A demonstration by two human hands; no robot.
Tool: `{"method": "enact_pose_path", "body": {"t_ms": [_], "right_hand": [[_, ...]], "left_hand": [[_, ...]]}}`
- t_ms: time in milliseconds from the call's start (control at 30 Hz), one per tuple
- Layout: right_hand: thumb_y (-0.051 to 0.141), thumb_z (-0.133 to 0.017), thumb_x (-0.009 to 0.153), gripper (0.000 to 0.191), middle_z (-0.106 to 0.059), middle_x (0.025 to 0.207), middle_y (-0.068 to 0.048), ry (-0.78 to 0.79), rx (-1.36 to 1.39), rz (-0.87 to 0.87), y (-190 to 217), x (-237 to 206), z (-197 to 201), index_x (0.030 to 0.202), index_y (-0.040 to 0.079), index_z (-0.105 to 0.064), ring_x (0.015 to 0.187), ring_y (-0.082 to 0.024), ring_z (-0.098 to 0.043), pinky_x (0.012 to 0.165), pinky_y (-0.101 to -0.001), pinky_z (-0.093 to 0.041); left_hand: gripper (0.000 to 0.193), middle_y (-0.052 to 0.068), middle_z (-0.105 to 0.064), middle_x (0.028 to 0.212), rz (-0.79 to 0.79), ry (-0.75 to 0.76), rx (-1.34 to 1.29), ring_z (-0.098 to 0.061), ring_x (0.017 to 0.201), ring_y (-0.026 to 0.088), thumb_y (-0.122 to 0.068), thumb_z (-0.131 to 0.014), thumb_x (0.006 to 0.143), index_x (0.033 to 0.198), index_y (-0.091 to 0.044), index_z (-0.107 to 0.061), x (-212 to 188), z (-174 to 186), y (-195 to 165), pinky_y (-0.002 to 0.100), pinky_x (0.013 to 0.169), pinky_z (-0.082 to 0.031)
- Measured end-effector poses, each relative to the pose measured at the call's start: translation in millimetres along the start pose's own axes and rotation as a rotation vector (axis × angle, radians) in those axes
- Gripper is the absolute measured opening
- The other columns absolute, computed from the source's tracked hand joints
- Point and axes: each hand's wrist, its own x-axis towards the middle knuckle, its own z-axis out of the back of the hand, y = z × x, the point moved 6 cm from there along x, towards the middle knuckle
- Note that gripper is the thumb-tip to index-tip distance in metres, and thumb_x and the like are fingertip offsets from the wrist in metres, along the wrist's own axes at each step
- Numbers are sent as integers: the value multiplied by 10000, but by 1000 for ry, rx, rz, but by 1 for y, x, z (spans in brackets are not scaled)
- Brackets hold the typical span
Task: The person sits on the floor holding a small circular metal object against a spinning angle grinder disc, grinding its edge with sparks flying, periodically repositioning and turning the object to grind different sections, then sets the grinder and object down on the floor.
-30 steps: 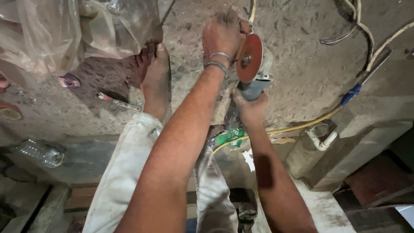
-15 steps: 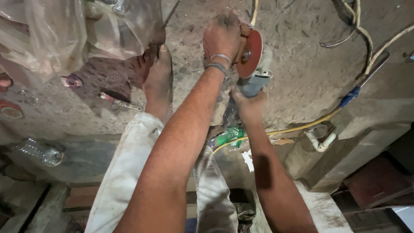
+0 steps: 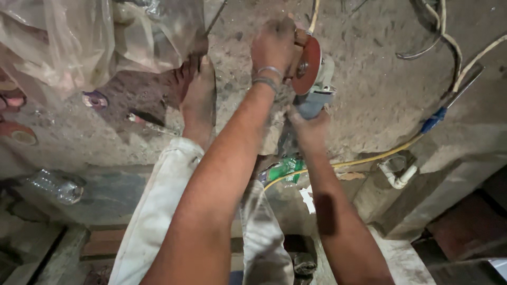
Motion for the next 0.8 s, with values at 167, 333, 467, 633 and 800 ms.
{"method": "enact_pose_path", "body": {"t_ms": [167, 333, 467, 633, 800], "right_hand": [[102, -828, 811, 337, -707, 973, -73, 36, 452, -125, -11, -30, 9, 1083, -3, -657, 785, -155, -678, 703, -321, -576], [72, -815, 847, 299, -696, 973, -51, 65, 443, -46, -14, -53, 25, 1090, -25, -671, 797, -120, -645, 720, -289, -544], [83, -811, 847, 275, -701, 950, -34, 102, 284, -11, -14, -54, 39, 1067, -25, -686, 784, -105, -641, 718, -279, -542], [120, -835, 832, 313, -712, 945, -34, 112, 222, -3, -20, -48, 39, 1065, -24, -684, 780, -109, -646, 724, -276, -550], [188, -867, 810, 387, -718, 959, -43, 102, 167, -34, -35, -45, 29, 1076, -23, -682, 793, -107, -641, 731, -275, -556]], "left_hand": [[399, 193, -733, 907, -238, -47, -144, -707, 870, 418, -449, -598, 974, 973, -73, -731, -34, 25, -10, 470, 740, -560], [334, 184, -732, 891, -366, -75, -201, -710, 829, 390, -376, -589, 1013, 966, -80, -736, -39, 21, -10, 466, 726, -557], [347, 195, -728, 859, -392, -59, -40, -688, 818, 418, -336, -590, 1006, 860, -60, -741, -29, 6, 0, 489, 720, -536], [386, 224, -710, 896, -506, -119, 130, -677, 847, 445, -312, -514, 1024, 922, -8, -729, -29, 6, -4, 520, 737, -525], [437, 221, -719, 797, -211, -86, -36, -694, 794, 435, -415, -573, 950, 806, -46, -758, -32, 11, -1, 508, 701, -538]]}}
